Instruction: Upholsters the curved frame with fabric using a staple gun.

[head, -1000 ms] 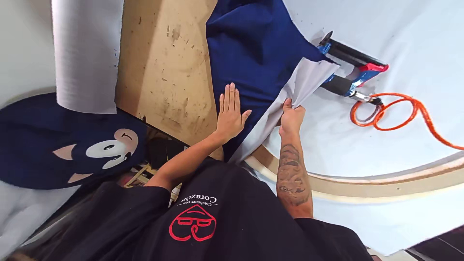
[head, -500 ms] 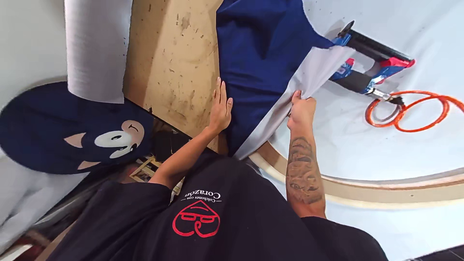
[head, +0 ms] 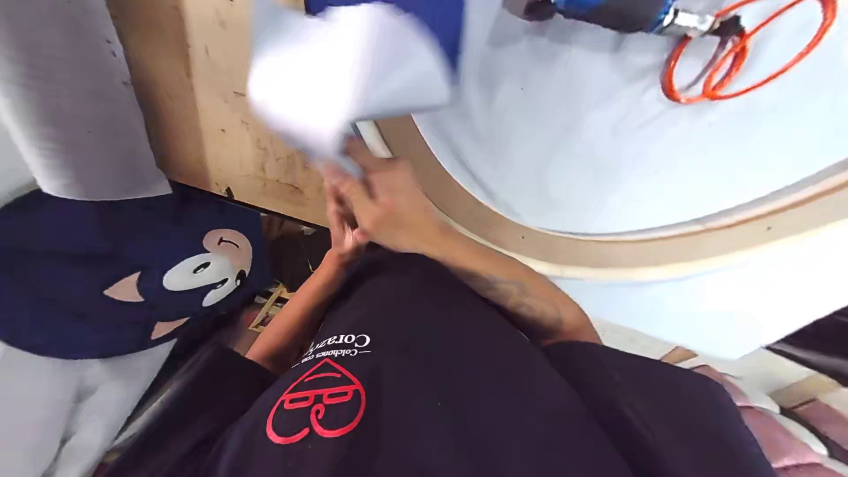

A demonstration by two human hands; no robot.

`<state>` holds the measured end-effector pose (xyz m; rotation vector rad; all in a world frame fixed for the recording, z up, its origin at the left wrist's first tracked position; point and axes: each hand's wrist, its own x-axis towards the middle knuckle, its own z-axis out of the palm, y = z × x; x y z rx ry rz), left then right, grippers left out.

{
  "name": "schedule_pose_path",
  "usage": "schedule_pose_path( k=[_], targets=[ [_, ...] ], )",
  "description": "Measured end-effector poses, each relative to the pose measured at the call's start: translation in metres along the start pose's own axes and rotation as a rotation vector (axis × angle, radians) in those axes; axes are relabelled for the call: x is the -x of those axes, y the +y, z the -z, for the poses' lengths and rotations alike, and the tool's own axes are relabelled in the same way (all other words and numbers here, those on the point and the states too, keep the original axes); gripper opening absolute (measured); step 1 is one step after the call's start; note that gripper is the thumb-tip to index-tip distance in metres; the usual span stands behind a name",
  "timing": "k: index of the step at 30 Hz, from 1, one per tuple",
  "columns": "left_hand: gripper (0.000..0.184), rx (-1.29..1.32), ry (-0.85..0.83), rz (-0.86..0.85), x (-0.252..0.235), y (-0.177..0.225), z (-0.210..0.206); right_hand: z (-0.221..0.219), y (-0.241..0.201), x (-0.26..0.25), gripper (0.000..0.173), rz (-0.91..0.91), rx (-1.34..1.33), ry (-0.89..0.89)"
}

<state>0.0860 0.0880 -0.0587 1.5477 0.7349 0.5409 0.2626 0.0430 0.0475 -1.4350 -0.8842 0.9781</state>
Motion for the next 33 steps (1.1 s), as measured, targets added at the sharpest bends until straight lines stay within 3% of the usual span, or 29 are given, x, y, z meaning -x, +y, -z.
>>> schedule_pose_path(
  k=[2,3,4,6,7,8,12,14,16,18,19,21,24,27,29,31,33],
  targets=[
    [0.058,0.069,0.301,0.426,0.024,0.053,0.001,-0.034,0.002,0.003,0.051,0.016,-0.004,-0.305],
    [0.048,0.095,0.419,0.617,0.027,0.070,0.004,-0.048,0.008,0.006,0.049,0.074,0.003,-0.364],
    [0.037,0.142,0.539,0.675,0.030,0.069,0.012,-0.058,0.014,0.009,0.045,0.137,0.024,-0.393],
    [0.020,0.152,0.723,0.278,0.046,0.002,0.041,-0.063,0.028,0.022,0.040,0.194,0.107,-0.406],
    [0.030,0.144,0.809,0.281,0.047,-0.016,0.056,-0.062,0.037,0.033,0.037,0.180,0.161,-0.389],
    [0.038,0.152,0.917,0.393,0.046,-0.019,0.068,-0.056,0.048,0.046,0.035,0.145,0.232,-0.362],
    [0.032,0.267,1.069,0.612,0.052,-0.045,0.129,-0.004,0.099,0.102,0.036,-0.036,0.614,-0.135],
    [0.035,0.140,1.028,0.690,0.058,-0.053,0.151,0.033,0.117,0.133,0.040,-0.092,0.775,0.072],
    [0.037,-0.111,0.989,0.702,0.055,-0.024,0.136,0.075,0.126,0.169,0.052,-0.176,0.915,0.239],
    [0.043,-0.419,1.005,0.500,0.047,0.003,0.120,0.106,0.126,0.204,0.069,-0.304,1.011,0.308],
    [0.052,-0.577,0.926,0.242,0.047,0.000,0.126,0.114,0.129,0.219,0.077,-0.346,1.040,0.318],
    [0.064,-0.753,0.613,-0.101,0.034,-0.004,0.132,0.120,0.143,0.240,0.088,-0.392,1.082,0.296],
    [0.053,-0.896,0.074,-0.232,0.004,-0.007,0.109,0.115,0.173,0.255,0.087,-0.338,1.120,0.328],
    [0.034,-0.929,-0.334,-0.416,-0.020,-0.007,0.046,0.115,0.185,0.257,0.079,-0.266,1.131,0.426],
    [0.046,-0.972,-0.525,-0.379,-0.028,-0.015,0.019,0.112,0.189,0.258,0.076,-0.240,1.129,0.464],
    [0.063,-1.007,-0.502,-0.304,-0.037,-0.033,0.014,0.110,0.190,0.260,0.075,-0.225,1.132,0.477],
    [0.072,-1.024,-0.308,-0.205,-0.047,-0.048,0.023,0.112,0.189,0.264,0.073,-0.232,1.127,0.478]
  ],
)
